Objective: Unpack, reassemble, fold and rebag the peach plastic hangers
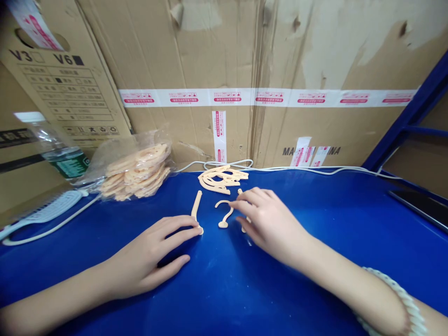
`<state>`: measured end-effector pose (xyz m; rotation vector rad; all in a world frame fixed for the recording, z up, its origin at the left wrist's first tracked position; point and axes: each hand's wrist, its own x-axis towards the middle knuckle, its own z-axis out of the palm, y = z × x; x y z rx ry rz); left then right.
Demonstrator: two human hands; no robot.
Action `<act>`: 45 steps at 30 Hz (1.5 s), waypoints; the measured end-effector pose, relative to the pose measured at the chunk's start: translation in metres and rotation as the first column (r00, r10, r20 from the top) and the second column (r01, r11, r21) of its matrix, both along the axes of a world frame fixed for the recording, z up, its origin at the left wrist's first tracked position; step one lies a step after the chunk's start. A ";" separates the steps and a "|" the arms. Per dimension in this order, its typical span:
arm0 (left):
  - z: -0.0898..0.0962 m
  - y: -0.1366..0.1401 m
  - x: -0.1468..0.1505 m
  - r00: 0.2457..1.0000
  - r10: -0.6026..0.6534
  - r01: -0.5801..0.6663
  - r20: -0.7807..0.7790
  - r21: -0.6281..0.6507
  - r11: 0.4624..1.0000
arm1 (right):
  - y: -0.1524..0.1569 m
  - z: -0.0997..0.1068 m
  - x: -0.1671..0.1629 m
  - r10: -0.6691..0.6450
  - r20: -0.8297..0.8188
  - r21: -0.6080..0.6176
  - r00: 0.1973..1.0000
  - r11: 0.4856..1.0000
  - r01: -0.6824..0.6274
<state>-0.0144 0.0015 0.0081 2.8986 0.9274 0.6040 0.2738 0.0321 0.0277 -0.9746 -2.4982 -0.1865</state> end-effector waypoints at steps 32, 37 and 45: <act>-0.003 0.002 -0.001 1.000 0.006 -0.007 -0.009 -0.016 1.000 | 0.026 0.017 0.045 0.064 0.150 -0.506 0.987 0.862 0.021; -0.004 0.001 0.000 1.000 0.010 -0.010 0.016 -0.023 1.000 | 0.036 0.014 0.050 0.022 0.135 -0.513 0.991 0.857 0.051; -0.004 0.001 0.001 1.000 0.017 -0.016 0.025 -0.027 1.000 | 0.021 0.018 0.036 -0.021 0.106 -0.324 0.994 0.945 0.055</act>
